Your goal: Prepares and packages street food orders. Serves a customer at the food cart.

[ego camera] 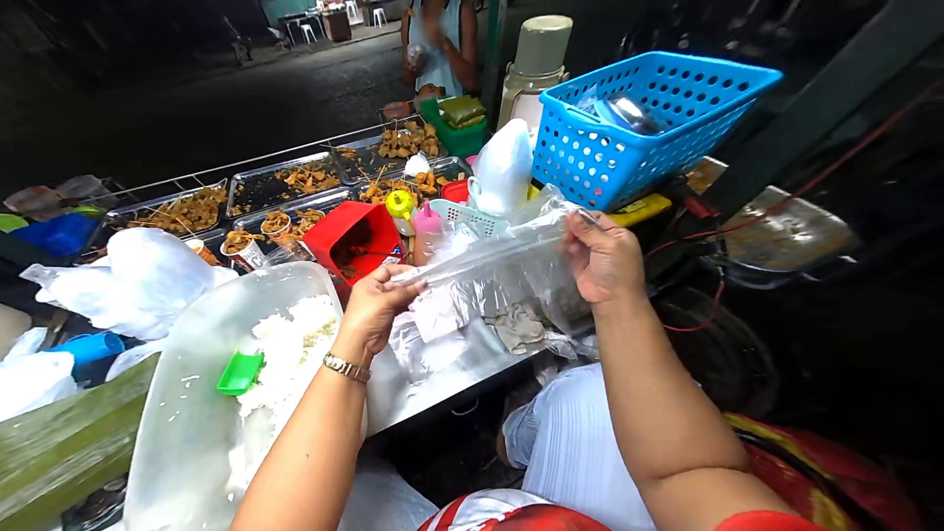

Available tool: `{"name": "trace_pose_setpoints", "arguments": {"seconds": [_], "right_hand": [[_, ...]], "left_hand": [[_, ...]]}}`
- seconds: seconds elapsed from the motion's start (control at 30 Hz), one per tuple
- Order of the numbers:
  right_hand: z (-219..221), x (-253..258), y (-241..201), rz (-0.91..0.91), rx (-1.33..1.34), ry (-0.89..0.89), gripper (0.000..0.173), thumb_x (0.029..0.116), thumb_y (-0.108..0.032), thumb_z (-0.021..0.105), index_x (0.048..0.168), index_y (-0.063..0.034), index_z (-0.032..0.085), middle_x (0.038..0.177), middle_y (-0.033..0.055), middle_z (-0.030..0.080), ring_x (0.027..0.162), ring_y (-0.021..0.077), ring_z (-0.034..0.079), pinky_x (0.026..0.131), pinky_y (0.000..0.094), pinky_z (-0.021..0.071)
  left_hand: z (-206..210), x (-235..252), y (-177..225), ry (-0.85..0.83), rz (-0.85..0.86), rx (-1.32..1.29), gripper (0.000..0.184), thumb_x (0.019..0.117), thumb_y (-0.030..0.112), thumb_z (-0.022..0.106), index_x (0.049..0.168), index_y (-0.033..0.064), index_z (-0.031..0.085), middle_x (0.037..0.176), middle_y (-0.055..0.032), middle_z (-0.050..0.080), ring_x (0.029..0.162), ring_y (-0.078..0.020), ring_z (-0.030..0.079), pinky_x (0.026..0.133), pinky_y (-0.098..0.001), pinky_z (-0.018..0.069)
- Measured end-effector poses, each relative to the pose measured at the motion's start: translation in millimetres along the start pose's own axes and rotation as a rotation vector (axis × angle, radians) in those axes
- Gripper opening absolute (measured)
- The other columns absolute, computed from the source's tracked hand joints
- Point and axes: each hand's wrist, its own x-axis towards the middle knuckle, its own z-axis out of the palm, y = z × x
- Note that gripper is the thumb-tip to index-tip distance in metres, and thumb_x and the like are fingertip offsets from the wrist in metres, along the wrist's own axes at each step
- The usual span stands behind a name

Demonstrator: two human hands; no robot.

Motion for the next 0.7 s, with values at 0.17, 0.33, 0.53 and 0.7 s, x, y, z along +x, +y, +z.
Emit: {"name": "trace_pose_setpoints", "arguments": {"seconds": [0.17, 0.33, 0.53, 0.7], "right_hand": [[-2, 3, 7, -0.052, -0.044, 0.139, 0.025, 0.105, -0.02, 0.058, 0.127, -0.0074, 0.058, 0.108, -0.0018, 0.063, 0.088, 0.0039, 0.063, 0.08, 0.0233, 0.0545], [24, -42, 24, -0.462, -0.306, -0.238, 0.014, 0.0998, -0.013, 0.059, 0.107, -0.0017, 0.062, 0.094, -0.0036, 0.065, 0.082, 0.0003, 0.062, 0.077, 0.0233, 0.055], [55, -61, 30, 0.041, -0.299, -0.653, 0.008, 0.0911, -0.005, 0.071, 0.094, 0.0015, 0.068, 0.077, -0.0009, 0.069, 0.067, 0.0016, 0.063, 0.068, 0.0206, 0.0555], [34, -38, 25, -0.005, -0.057, -0.398, 0.024, 0.0926, 0.0, 0.056, 0.114, -0.0051, 0.065, 0.099, -0.0027, 0.066, 0.081, 0.0047, 0.063, 0.075, 0.0247, 0.0556]], "left_hand": [[4, 3, -5, 0.158, -0.017, -0.118, 0.014, 0.0912, -0.011, 0.066, 0.096, 0.002, 0.064, 0.075, -0.0038, 0.069, 0.063, -0.0104, 0.066, 0.063, -0.0255, 0.0587], [20, -4, -12, 0.066, -0.074, -0.095, 0.021, 0.0881, -0.014, 0.067, 0.101, 0.0008, 0.058, 0.081, -0.0061, 0.07, 0.071, -0.0136, 0.07, 0.07, -0.03, 0.0612], [17, -13, -15, -0.096, 0.074, -0.219, 0.03, 0.0943, 0.004, 0.059, 0.067, 0.0168, 0.058, 0.063, 0.0047, 0.063, 0.058, -0.0031, 0.061, 0.058, -0.0206, 0.0534], [14, -6, -16, 0.004, 0.157, -0.171, 0.035, 0.098, 0.005, 0.058, 0.064, 0.0128, 0.06, 0.073, 0.0026, 0.062, 0.069, -0.0061, 0.059, 0.067, -0.0233, 0.0519]]}}
